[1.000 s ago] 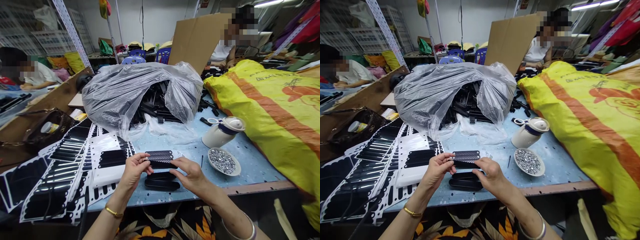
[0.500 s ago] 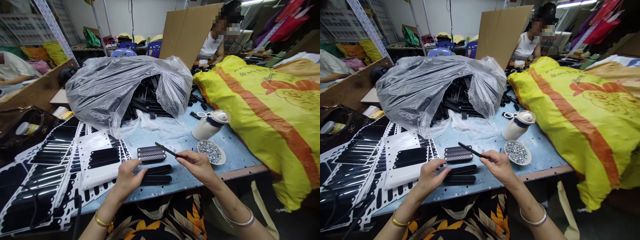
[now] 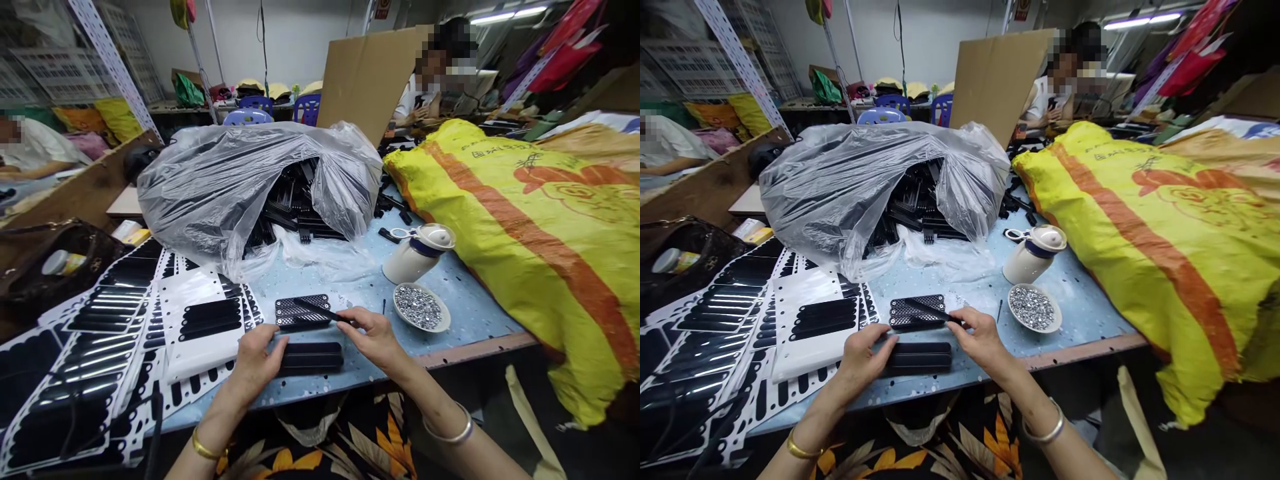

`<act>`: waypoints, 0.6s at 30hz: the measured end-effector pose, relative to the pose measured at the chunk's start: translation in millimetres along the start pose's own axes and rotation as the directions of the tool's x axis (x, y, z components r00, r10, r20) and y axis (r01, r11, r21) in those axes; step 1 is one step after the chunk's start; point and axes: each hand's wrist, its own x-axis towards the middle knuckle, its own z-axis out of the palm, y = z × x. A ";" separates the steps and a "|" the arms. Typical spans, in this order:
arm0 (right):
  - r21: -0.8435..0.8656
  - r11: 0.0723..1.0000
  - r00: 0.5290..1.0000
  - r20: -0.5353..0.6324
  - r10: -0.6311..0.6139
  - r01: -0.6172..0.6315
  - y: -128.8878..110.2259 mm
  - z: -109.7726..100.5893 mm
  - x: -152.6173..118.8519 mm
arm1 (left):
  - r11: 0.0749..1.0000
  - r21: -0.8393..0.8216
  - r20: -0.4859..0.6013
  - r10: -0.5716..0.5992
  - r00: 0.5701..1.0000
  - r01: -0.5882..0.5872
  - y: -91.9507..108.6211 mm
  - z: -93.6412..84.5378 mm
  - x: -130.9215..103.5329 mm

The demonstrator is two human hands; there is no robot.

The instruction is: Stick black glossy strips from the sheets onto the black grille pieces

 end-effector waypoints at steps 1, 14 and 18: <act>-0.016 1.000 1.000 -0.015 -0.027 0.026 2.5 2.5 4.5 | 0.998 0.013 -0.026 -0.054 0.998 0.054 -2.6 -0.2 3.8; -0.096 0.955 0.948 0.186 -0.259 0.279 4.2 -8.7 4.5 | 0.950 -0.169 0.084 -0.252 0.964 0.263 -1.7 3.6 14.6; -0.101 0.923 0.914 0.215 -0.345 0.372 3.7 -5.5 11.8 | 0.943 -0.211 0.095 -0.242 0.966 0.257 -4.8 2.3 16.5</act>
